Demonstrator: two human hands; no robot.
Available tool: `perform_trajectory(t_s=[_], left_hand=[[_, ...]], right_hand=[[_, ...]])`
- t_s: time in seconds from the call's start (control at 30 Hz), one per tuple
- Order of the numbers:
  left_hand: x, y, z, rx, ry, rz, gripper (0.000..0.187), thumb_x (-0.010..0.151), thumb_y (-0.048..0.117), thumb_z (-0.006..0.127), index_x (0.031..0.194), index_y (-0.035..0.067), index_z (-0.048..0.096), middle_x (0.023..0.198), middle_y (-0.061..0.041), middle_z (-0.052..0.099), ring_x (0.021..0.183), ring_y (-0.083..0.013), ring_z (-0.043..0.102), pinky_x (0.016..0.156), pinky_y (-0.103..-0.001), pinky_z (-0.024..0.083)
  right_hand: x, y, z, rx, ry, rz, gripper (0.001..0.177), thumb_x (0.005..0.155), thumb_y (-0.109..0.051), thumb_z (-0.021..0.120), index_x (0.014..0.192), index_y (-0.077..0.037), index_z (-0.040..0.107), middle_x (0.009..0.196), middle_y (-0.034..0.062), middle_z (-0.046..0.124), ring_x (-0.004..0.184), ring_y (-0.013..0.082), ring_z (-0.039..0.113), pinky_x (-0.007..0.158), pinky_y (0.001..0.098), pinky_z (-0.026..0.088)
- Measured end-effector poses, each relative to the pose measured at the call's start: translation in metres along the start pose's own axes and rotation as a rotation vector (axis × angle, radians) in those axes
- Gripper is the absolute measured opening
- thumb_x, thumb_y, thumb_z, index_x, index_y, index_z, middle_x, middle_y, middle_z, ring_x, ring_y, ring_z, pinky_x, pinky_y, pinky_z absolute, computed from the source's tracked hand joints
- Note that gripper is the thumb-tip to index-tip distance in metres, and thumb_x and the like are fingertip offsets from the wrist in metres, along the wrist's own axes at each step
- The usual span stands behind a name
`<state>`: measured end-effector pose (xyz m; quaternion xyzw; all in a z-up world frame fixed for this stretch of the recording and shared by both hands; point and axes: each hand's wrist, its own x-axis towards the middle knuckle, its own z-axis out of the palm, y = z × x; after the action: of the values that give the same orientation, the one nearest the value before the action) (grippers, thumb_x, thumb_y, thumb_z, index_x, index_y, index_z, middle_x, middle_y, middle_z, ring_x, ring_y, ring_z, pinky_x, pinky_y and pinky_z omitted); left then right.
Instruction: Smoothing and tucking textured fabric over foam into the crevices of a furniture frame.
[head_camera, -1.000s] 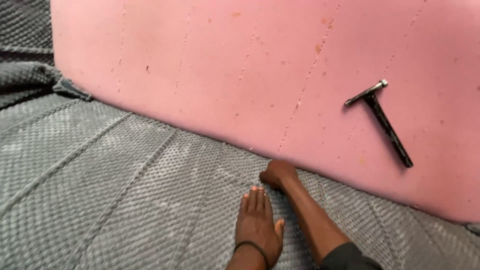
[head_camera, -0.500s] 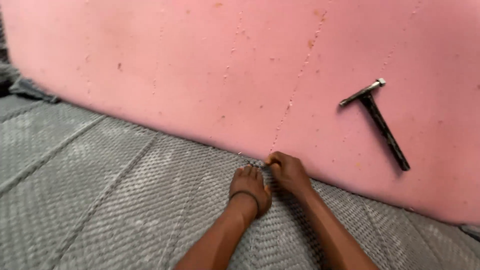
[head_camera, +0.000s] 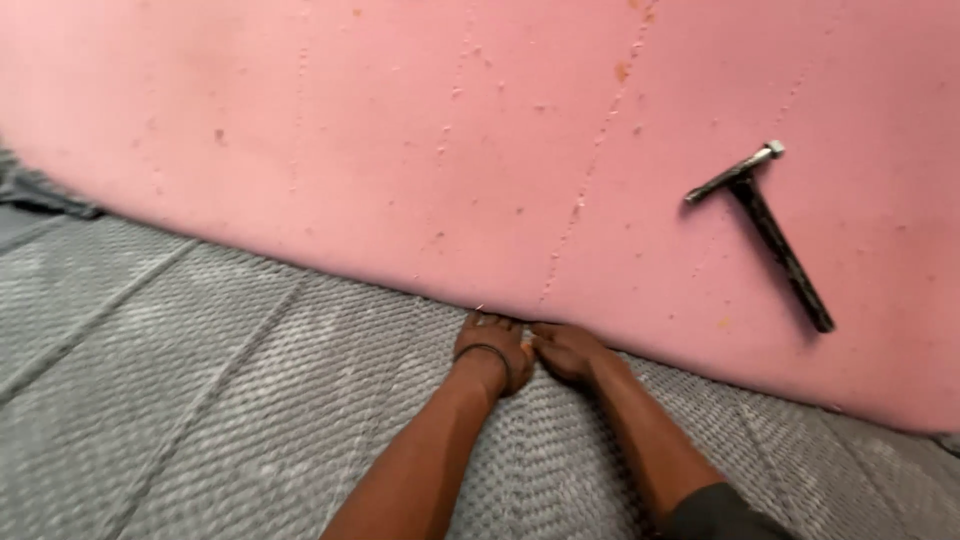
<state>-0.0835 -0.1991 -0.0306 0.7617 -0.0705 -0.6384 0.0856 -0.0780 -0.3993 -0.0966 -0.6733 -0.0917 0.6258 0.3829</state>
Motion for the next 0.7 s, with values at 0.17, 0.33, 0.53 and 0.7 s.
perform_trajectory(t_s=[0.17, 0.33, 0.53, 0.7], left_hand=[[0.0, -0.003, -0.057, -0.157, 0.01, -0.009, 0.055, 0.116, 0.042, 0.046, 0.155, 0.014, 0.073, 0.155, -0.013, 0.074, 0.15, -0.0361, 0.065, 0.125, -0.057, 0.049], [-0.008, -0.003, -0.051, -0.254, -0.039, -0.043, 0.048, 0.111, 0.044, 0.068, 0.146, 0.014, 0.082, 0.147, -0.014, 0.08, 0.146, -0.0376, 0.071, 0.119, -0.056, 0.059], [0.009, -0.019, -0.058, -0.301, 0.031, -0.002, 0.028, 0.1, 0.041, 0.08, 0.121, 0.026, 0.091, 0.128, -0.013, 0.086, 0.132, -0.0381, 0.079, 0.113, -0.052, 0.065], [-0.019, -0.017, -0.058, -0.394, 0.115, 0.008, 0.033, 0.102, 0.041, 0.08, 0.121, 0.017, 0.088, 0.124, -0.022, 0.084, 0.132, -0.0443, 0.078, 0.114, -0.055, 0.066]], right_hand=[[0.03, 0.011, 0.01, -0.234, 0.217, 0.186, 0.049, 0.109, -0.048, 0.062, 0.126, -0.007, 0.084, 0.121, 0.0251, 0.085, 0.124, 0.0449, 0.079, 0.108, 0.0565, 0.062], [0.01, -0.027, -0.013, -0.151, -0.008, 0.278, 0.05, 0.11, -0.044, 0.066, 0.141, -0.009, 0.083, 0.139, 0.0224, 0.083, 0.137, 0.0451, 0.074, 0.117, 0.0599, 0.058], [0.009, -0.053, -0.038, -0.194, -0.151, 0.104, 0.052, 0.101, -0.03, 0.071, 0.143, 0.0, 0.081, 0.144, 0.0304, 0.08, 0.141, 0.0534, 0.07, 0.122, 0.0643, 0.055], [-0.006, -0.075, -0.011, -0.339, 0.287, 0.252, 0.032, 0.102, -0.037, 0.072, 0.117, -0.015, 0.089, 0.111, 0.0126, 0.088, 0.108, 0.0365, 0.086, 0.094, 0.0537, 0.068]])
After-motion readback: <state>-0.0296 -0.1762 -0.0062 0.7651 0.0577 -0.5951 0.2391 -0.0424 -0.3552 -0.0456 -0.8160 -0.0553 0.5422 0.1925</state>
